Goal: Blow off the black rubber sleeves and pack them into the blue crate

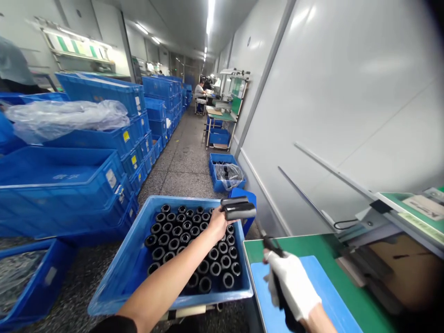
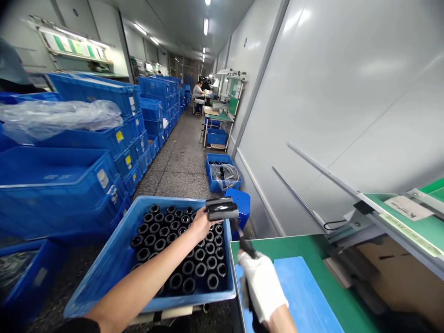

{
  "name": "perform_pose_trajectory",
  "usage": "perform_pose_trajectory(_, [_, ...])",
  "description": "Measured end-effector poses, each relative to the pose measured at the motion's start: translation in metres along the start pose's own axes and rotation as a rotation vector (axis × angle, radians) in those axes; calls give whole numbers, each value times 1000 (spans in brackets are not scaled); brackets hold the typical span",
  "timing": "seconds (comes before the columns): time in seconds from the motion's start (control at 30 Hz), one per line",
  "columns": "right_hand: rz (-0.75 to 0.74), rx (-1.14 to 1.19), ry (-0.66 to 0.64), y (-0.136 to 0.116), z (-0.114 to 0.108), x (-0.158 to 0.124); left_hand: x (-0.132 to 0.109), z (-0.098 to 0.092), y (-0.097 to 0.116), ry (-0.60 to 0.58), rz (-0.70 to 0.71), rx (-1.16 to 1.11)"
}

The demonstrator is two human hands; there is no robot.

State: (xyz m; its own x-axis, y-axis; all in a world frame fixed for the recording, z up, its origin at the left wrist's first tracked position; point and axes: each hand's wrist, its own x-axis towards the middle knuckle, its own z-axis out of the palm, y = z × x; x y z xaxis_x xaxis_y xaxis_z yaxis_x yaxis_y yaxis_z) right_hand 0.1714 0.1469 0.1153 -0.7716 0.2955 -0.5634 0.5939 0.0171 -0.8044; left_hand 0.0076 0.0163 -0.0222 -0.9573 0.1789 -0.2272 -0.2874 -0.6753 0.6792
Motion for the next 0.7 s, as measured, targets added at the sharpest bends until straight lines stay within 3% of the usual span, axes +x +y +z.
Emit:
perform_pose_trajectory(0.2, [-27,-36,-118,-1,3,3,0,-6,-3,188,-264,-475])
perform_pose_trajectory(0.27, [-103,3,-137,-5,0,3,-1,-8,-4,115,-334,-587])
perform_pose_trajectory(0.33, [-81,-4,-246,-11,-7,4,-2,-13,-4,16,-386,-647])
perform_pose_trajectory(0.47, [-165,5,-223,-21,-23,5,-2,-26,-3,-115,-340,-603])
perform_pose_trajectory(0.57, [-124,-49,-211,-27,-30,7,-3,-34,-9,-192,-278,-529])
perform_pose_trajectory(0.7, [-171,-45,-212,-18,-40,5,-16,-40,-7,-150,-232,-374])
